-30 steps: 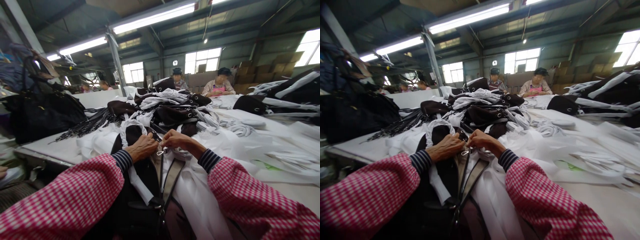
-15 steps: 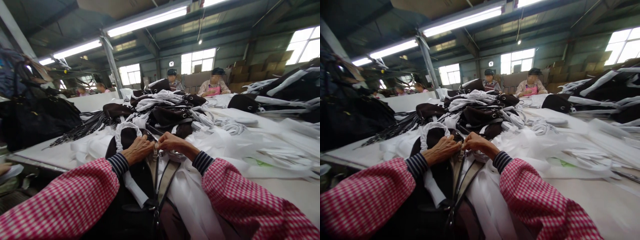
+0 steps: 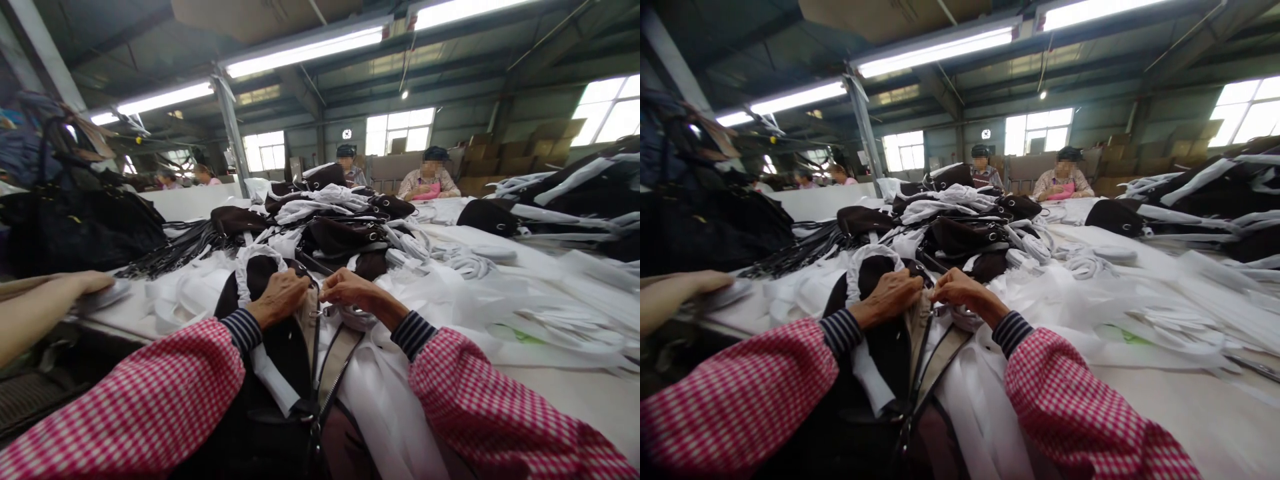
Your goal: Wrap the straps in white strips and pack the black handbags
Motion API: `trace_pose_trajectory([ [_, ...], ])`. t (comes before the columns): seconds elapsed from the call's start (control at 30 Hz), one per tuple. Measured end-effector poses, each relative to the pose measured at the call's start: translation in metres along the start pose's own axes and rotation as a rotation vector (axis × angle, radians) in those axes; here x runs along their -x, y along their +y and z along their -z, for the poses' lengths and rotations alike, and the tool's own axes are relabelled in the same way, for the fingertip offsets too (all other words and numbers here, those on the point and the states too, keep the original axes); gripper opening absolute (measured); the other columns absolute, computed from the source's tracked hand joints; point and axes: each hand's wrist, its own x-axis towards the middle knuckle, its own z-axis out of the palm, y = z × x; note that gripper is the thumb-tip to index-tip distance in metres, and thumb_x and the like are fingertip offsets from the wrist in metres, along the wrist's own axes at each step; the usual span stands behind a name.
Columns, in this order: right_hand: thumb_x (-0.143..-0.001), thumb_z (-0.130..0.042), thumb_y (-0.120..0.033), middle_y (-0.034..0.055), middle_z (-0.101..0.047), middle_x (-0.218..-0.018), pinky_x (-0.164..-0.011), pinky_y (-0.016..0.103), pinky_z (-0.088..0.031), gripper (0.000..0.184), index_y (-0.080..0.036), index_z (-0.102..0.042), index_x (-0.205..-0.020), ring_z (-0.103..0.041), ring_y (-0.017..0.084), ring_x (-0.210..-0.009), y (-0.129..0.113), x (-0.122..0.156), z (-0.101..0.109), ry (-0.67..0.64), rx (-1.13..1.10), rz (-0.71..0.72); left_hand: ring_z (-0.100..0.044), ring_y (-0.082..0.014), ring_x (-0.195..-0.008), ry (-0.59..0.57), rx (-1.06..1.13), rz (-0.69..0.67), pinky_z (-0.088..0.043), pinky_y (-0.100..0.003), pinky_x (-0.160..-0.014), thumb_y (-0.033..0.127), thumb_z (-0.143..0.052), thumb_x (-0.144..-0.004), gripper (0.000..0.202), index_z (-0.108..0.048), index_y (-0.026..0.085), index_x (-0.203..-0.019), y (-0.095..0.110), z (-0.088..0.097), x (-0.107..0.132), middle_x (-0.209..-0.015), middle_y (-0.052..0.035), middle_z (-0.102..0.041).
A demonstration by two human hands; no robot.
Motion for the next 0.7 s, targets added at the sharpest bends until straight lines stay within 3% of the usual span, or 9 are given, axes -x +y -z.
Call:
trace_pose_trajectory([
  [0.2,-0.062,-0.07,-0.017,-0.0059,-0.045,-0.048,-0.048,0.025,-0.023,0.014,-0.013,-0.059,-0.053,-0.035,0.007,-0.048,-0.005,-0.019,-0.011,-0.009,0.223,-0.03,-0.067,-0.0181,-0.081,0.006,0.222,0.155,-0.041,-0.028,-0.073,0.027,-0.048,-0.094,0.023,-0.07,0.021,-0.087,-0.023,0.014,0.006,-0.084,-0.0018,-0.073],
  [0.43,-0.061,-0.068,-0.012,-0.0012,-0.053,-0.051,-0.052,0.025,-0.03,0.009,-0.013,-0.063,-0.053,-0.047,0.011,-0.056,-0.021,-0.029,-0.023,-0.005,0.328,-0.035,-0.067,-0.0192,-0.08,-0.015,0.365,0.206,-0.041,-0.028,-0.073,0.024,-0.049,-0.091,0.023,-0.071,0.02,-0.087,-0.021,0.015,0.007,-0.084,-0.003,-0.074],
  [0.7,-0.063,-0.068,-0.013,-0.0005,-0.052,-0.052,-0.051,0.024,-0.031,0.01,-0.013,-0.062,-0.055,-0.047,0.011,-0.055,-0.029,-0.025,-0.035,0.12,0.414,-0.093,-0.068,-0.0214,-0.083,0.001,0.39,0.257,-0.041,-0.031,-0.075,0.021,-0.051,-0.087,0.021,-0.072,0.02,-0.086,-0.021,0.014,0.008,-0.086,-0.0053,-0.076],
])
